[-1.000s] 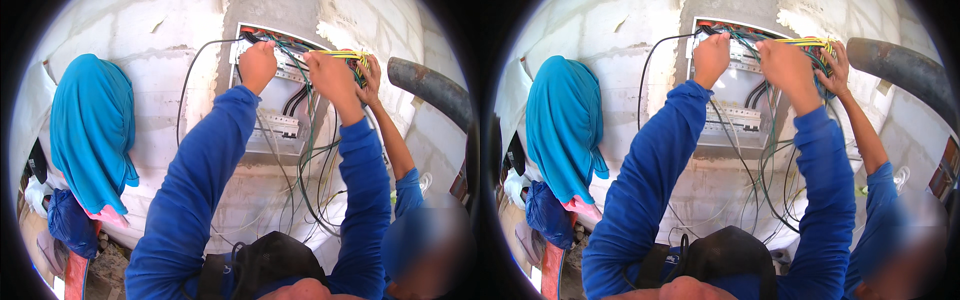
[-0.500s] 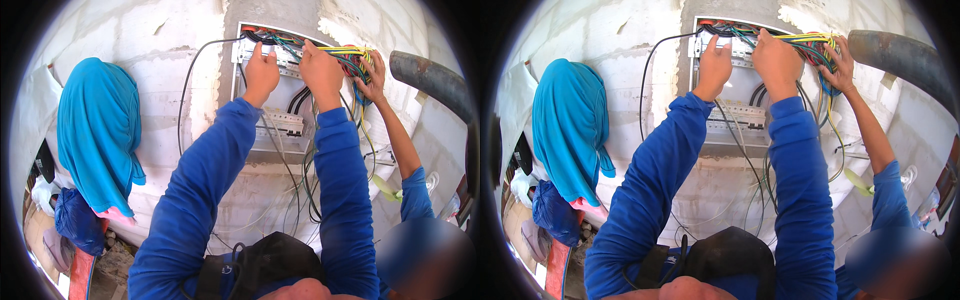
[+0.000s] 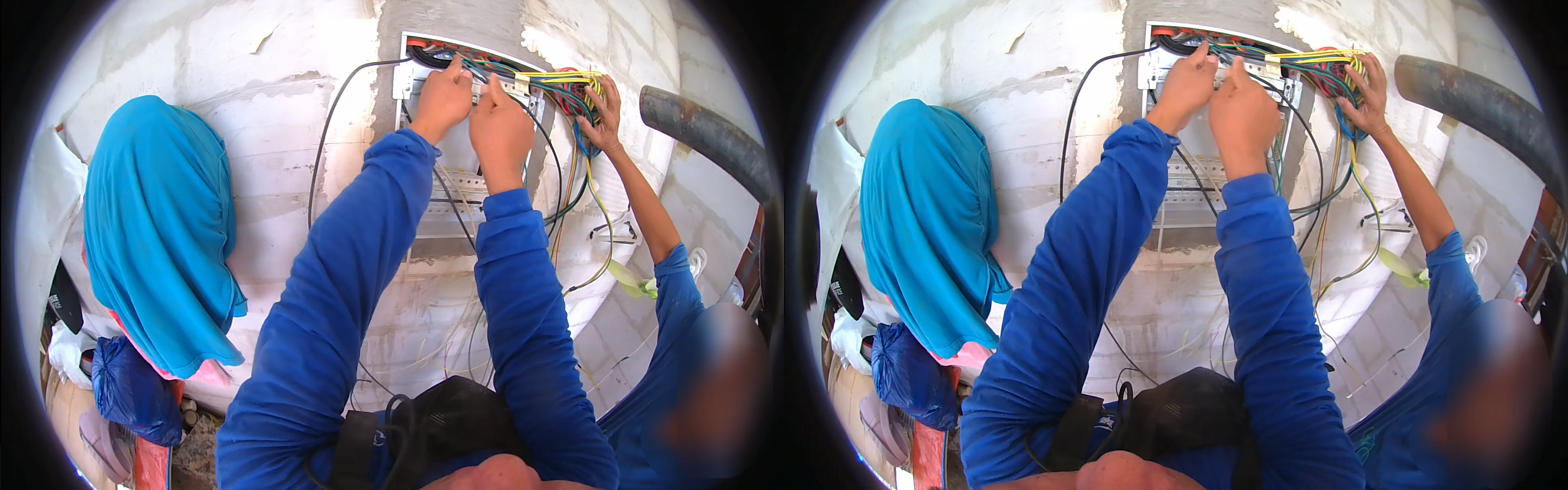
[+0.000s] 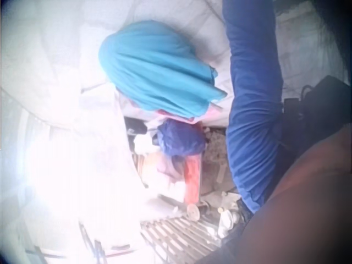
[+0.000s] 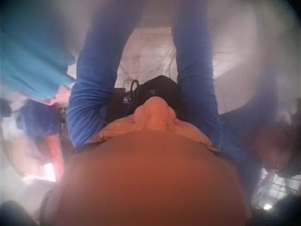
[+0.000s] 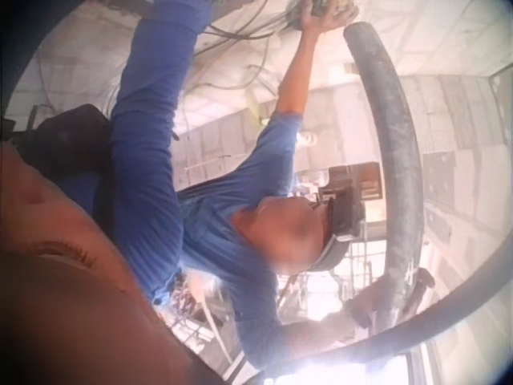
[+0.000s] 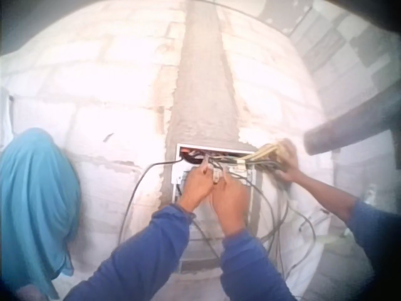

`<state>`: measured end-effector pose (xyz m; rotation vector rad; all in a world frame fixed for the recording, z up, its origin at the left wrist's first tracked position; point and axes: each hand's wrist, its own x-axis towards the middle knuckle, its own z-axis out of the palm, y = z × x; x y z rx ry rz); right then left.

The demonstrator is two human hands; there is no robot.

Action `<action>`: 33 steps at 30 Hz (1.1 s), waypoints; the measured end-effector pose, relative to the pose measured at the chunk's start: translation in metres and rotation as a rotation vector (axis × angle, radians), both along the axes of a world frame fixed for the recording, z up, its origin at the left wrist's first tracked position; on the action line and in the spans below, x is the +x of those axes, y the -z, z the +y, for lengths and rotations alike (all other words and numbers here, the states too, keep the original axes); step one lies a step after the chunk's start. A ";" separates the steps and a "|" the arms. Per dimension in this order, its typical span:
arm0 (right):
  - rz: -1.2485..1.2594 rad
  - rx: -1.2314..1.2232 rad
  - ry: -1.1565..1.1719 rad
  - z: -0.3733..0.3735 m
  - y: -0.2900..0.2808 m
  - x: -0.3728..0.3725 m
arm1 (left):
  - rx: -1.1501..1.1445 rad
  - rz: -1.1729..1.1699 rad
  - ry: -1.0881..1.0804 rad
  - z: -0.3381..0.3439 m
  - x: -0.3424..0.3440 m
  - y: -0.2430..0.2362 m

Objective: The person connects multiple colored wires to terminals inside a wall-mounted electrical panel. They strip wire ends, insert them into terminal slots, and tighten screws to secure connections while coordinating with a coworker who holds wire bundles.

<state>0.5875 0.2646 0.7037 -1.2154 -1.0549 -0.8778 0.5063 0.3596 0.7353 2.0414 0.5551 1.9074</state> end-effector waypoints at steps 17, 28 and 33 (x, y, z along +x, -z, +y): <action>0.002 -0.169 0.014 0.000 -0.019 -0.005 | -0.006 -0.132 -0.012 -0.003 -0.010 0.021; -0.273 -0.482 0.199 -0.014 -0.064 0.012 | -0.134 -0.073 -0.098 0.009 -0.006 0.017; -0.495 -0.413 0.292 -0.015 -0.094 0.018 | -0.174 -0.142 -0.101 0.011 0.000 0.015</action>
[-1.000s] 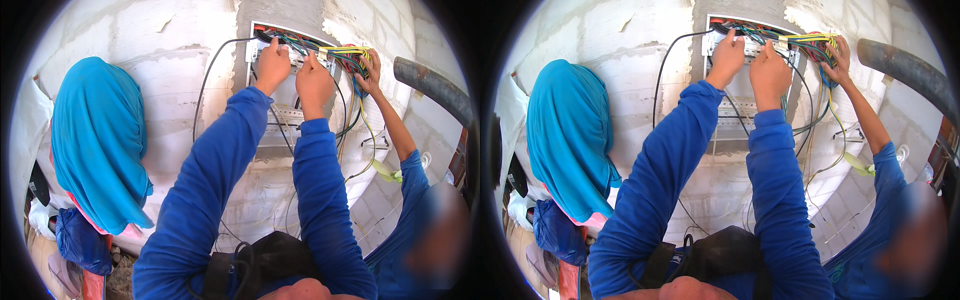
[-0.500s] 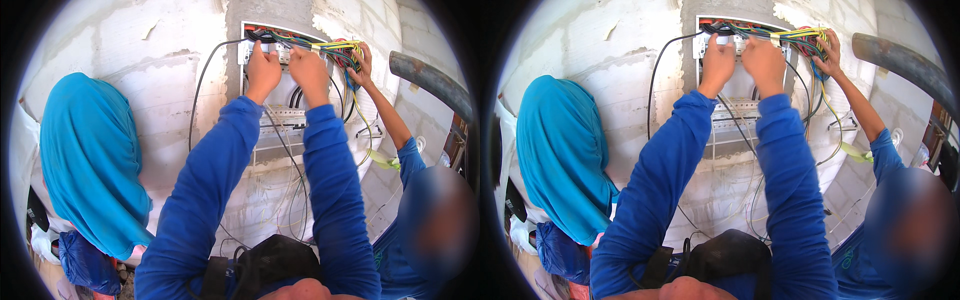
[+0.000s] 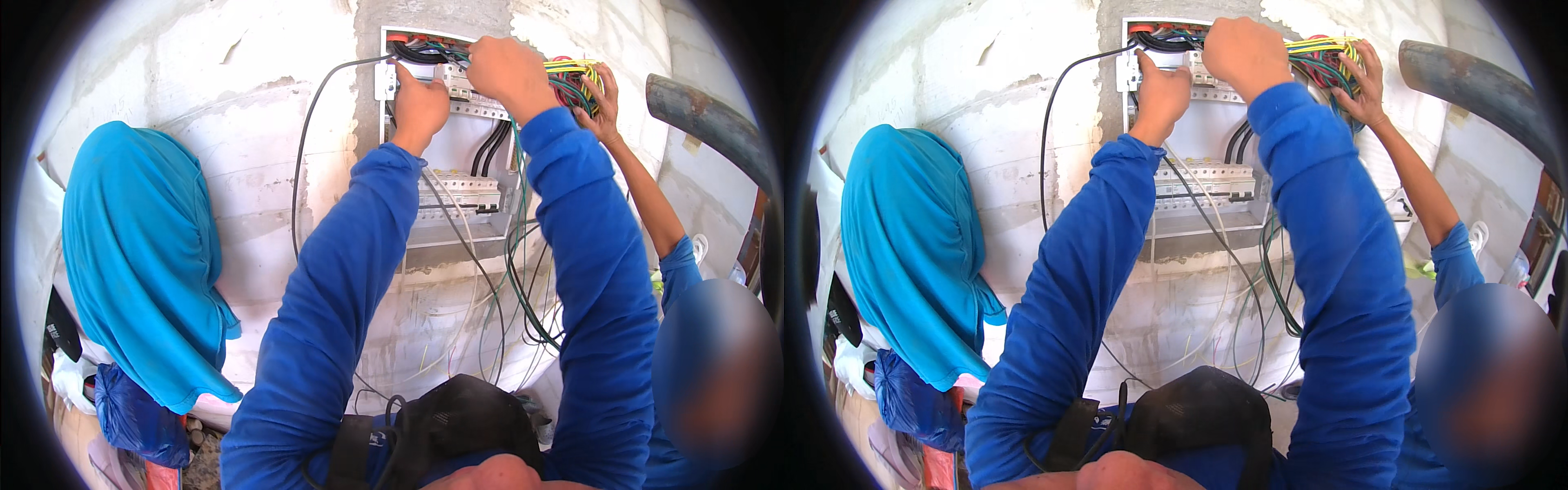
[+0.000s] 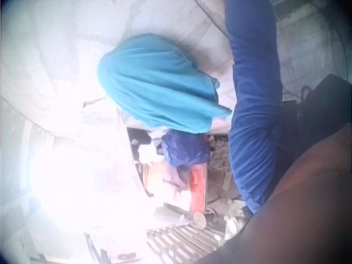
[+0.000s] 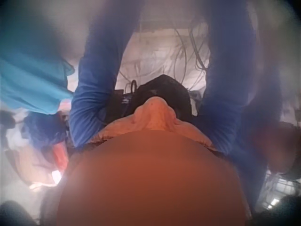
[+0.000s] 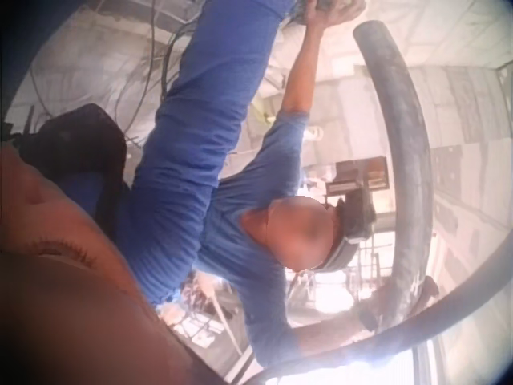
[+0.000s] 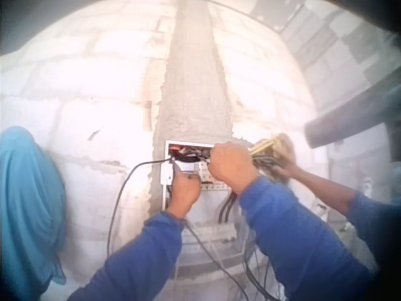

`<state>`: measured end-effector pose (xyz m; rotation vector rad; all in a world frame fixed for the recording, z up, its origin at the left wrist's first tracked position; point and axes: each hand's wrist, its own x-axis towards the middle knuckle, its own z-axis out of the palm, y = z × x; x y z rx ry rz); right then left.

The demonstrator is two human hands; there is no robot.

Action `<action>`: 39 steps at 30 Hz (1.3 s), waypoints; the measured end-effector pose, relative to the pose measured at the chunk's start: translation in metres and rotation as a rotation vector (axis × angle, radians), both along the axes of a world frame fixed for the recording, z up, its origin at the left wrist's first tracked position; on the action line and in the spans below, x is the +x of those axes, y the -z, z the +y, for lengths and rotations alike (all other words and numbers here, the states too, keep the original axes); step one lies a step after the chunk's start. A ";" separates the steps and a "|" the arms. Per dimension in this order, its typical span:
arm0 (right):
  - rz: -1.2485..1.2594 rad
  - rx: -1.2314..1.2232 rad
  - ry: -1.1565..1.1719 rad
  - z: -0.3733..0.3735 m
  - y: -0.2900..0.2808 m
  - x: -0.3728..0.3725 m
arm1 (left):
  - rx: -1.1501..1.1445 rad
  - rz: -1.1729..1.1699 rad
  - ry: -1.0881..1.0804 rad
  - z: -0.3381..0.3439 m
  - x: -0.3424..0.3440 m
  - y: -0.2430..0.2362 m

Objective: The person connects multiple colored wires to terminals inside a wall-mounted electrical panel. They strip wire ends, insert them into terminal slots, and tighten screws to secure connections while coordinating with a coworker who holds wire bundles.

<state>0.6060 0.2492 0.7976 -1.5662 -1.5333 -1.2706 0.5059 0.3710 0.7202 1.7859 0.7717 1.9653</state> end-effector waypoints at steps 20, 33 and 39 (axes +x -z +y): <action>-0.028 -0.121 0.049 0.010 0.003 -0.002 | -0.054 0.151 -0.288 -0.012 0.004 -0.019; -0.041 -0.090 -0.039 0.005 -0.004 0.004 | -0.266 0.442 -0.269 -0.045 -0.013 -0.054; -0.042 -0.067 -0.102 0.013 -0.004 0.013 | 0.817 1.004 -1.159 -0.045 -0.038 -0.069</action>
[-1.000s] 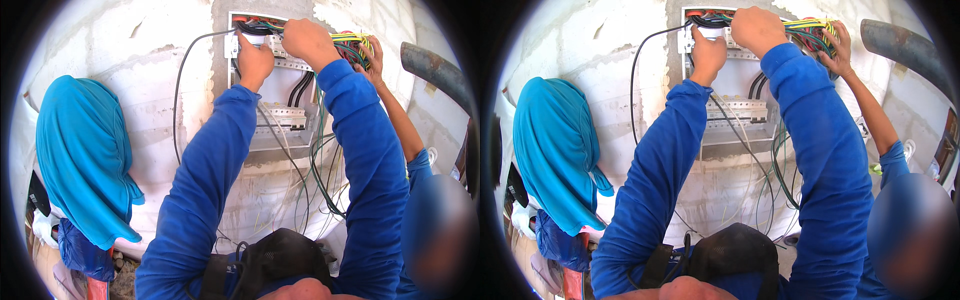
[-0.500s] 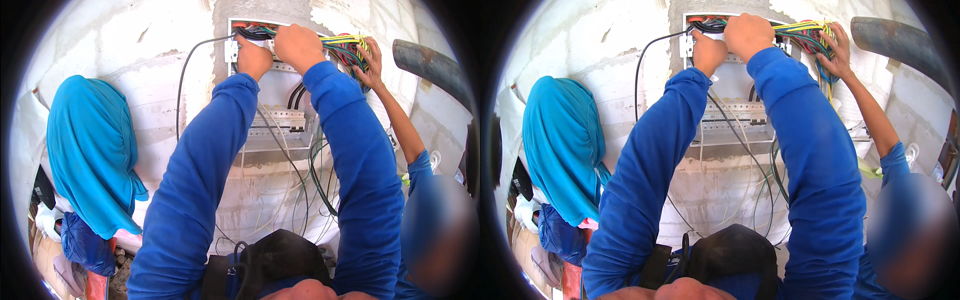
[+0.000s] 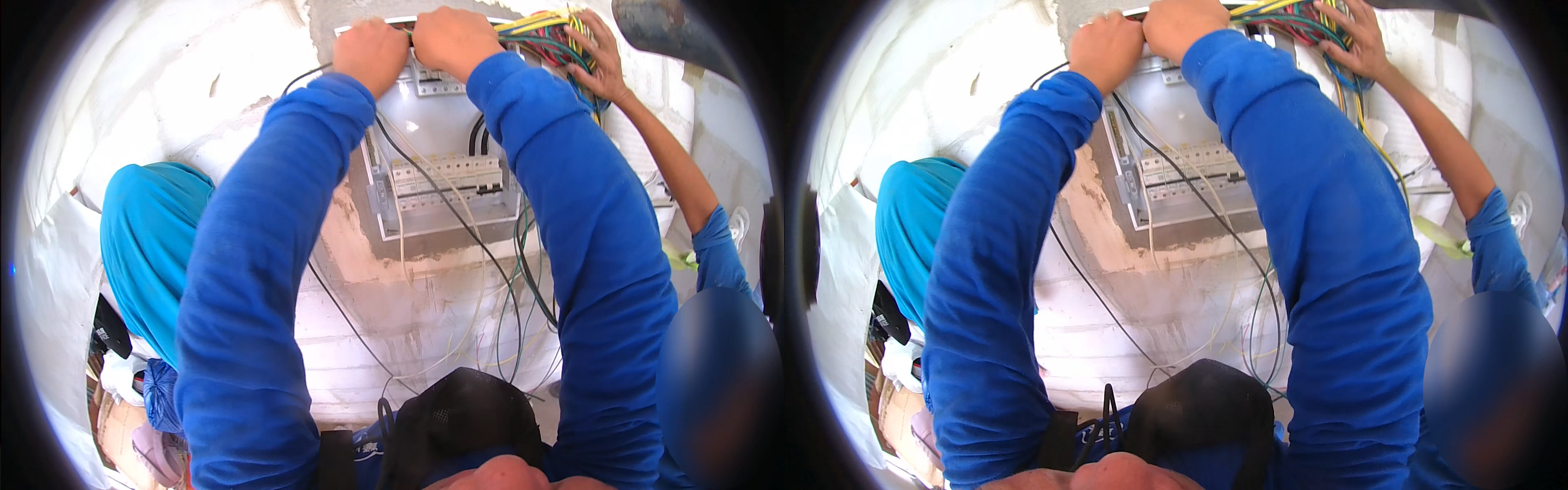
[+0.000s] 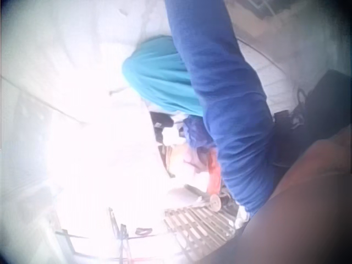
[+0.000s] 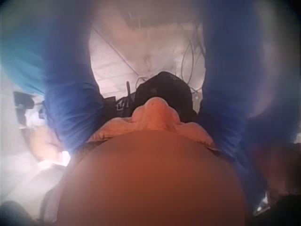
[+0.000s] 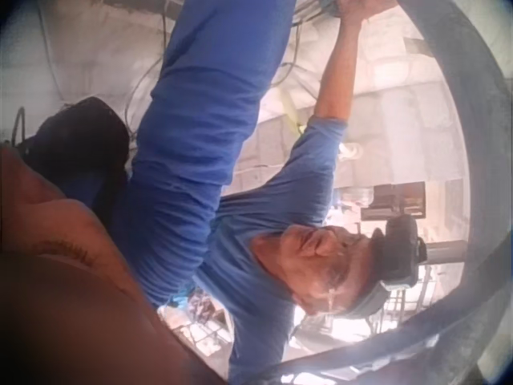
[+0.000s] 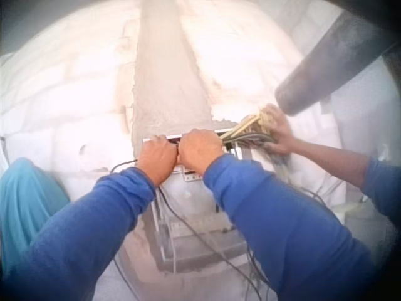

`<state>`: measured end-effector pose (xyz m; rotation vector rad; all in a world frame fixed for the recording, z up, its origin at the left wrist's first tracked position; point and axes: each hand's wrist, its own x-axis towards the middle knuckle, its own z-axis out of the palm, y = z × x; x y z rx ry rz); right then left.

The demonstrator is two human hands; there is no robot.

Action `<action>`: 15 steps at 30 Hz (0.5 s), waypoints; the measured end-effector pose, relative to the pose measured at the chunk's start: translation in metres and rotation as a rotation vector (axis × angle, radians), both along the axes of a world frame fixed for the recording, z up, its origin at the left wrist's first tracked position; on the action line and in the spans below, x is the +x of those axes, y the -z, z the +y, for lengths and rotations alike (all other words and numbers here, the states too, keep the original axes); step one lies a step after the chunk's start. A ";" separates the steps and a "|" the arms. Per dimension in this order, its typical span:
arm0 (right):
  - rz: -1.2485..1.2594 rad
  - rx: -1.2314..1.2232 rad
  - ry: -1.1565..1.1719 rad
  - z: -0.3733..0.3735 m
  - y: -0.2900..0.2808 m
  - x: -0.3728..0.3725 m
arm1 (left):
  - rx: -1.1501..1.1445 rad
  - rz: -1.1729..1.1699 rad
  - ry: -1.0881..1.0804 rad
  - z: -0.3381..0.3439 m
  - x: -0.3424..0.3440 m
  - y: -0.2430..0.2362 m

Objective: The person connects multiple colored wires to terminals inside a wall-mounted electrical panel. They strip wire ends, insert them into terminal slots, and tighten screws to secure connections while coordinating with a coworker who holds wire bundles.

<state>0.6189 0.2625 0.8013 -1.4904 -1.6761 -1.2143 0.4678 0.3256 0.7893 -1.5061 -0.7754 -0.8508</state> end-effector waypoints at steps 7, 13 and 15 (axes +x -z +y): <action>0.015 0.139 -0.112 0.009 0.010 0.006 | 0.167 0.094 -0.221 0.007 -0.015 0.019; -0.014 0.127 -0.107 0.005 0.009 0.008 | -0.083 0.075 -0.354 0.016 -0.004 0.004; 0.007 0.124 -0.120 0.005 0.010 0.009 | -0.160 0.054 -0.363 0.014 0.000 0.001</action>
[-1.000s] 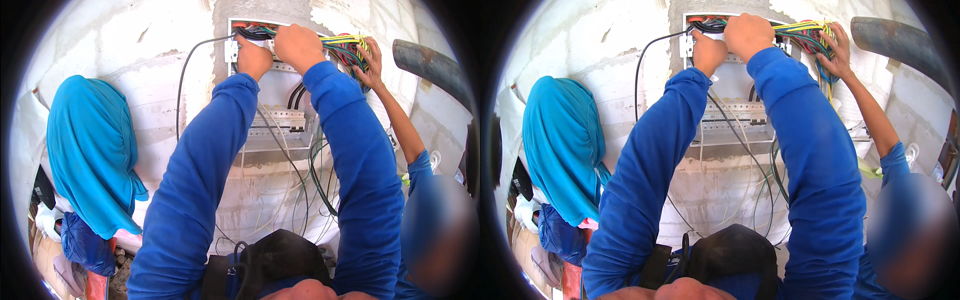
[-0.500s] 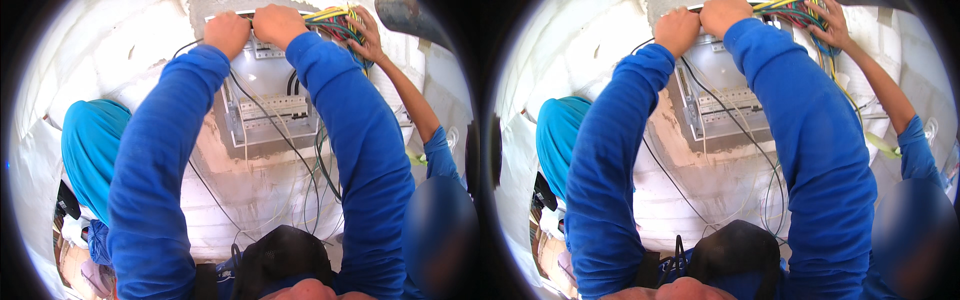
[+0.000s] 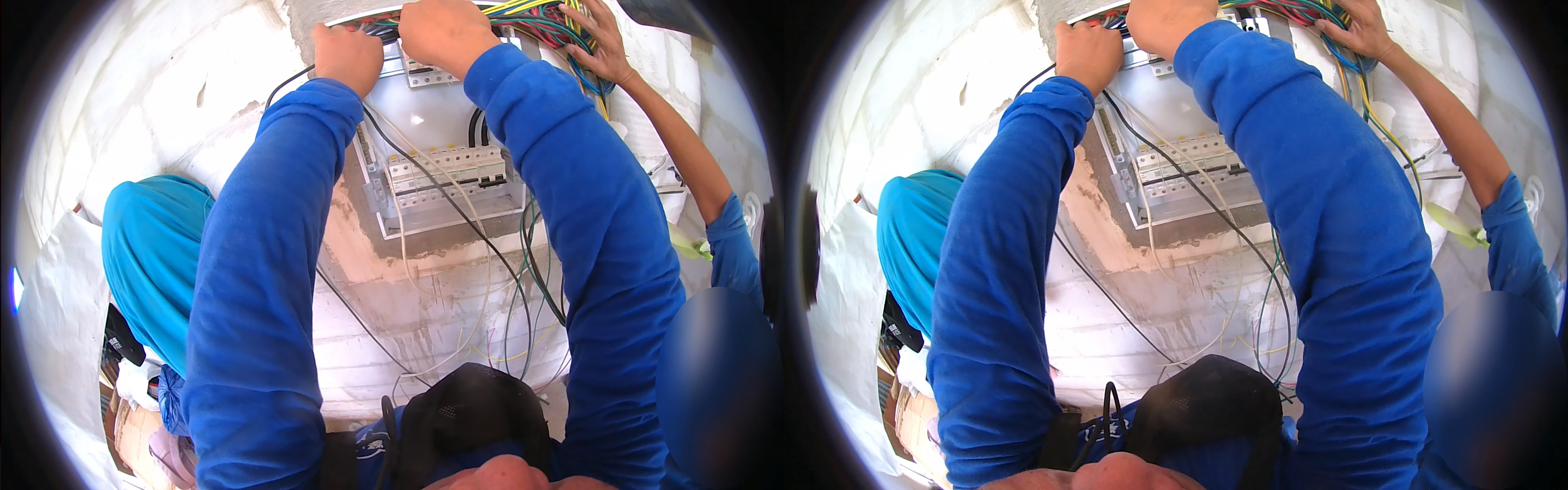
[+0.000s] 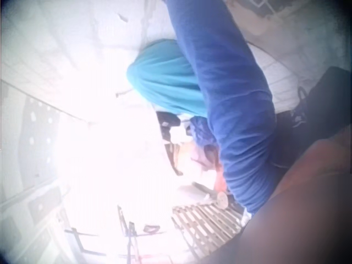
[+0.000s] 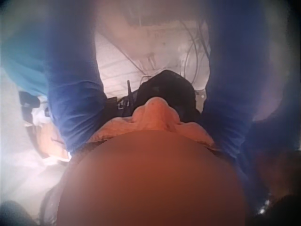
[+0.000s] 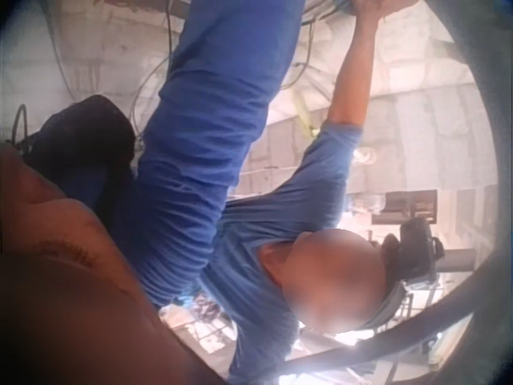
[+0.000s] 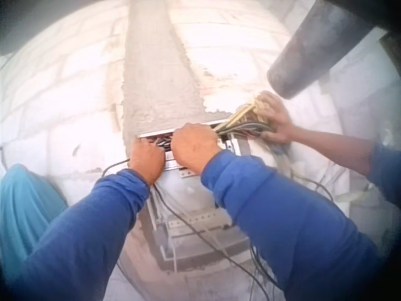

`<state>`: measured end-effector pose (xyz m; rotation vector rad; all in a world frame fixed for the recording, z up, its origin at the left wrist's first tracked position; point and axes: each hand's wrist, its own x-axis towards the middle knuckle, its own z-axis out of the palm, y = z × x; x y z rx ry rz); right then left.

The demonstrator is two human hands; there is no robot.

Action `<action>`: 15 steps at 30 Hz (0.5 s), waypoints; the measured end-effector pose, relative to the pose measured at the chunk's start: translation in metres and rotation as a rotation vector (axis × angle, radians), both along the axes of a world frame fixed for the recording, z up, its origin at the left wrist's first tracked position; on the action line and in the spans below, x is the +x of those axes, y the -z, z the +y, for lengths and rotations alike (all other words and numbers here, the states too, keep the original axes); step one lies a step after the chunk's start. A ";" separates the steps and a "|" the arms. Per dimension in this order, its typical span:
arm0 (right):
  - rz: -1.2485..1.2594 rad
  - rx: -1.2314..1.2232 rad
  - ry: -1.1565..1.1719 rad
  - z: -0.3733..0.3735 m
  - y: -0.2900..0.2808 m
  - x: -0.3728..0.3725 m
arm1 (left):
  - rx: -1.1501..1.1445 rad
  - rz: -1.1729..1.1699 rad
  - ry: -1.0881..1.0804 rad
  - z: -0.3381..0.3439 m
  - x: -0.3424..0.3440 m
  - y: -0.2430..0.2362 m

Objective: The person connects multiple colored wires to terminals inside a wall-mounted electrical panel. They strip wire ends, insert them into terminal slots, and tighten screws to secure connections while coordinating with a coworker who holds wire bundles.

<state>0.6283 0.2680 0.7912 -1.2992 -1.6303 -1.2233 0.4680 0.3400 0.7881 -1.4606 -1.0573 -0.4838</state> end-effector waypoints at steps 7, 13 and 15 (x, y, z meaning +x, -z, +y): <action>-0.028 0.203 -0.073 0.008 0.010 0.003 | -0.002 -0.124 -0.025 -0.002 0.009 0.001; -0.074 0.127 -0.052 0.012 0.002 0.000 | 0.019 -0.171 0.056 0.007 0.001 0.007; -0.079 0.138 -0.043 0.014 -0.003 -0.006 | 0.043 -0.180 0.077 0.009 0.000 0.008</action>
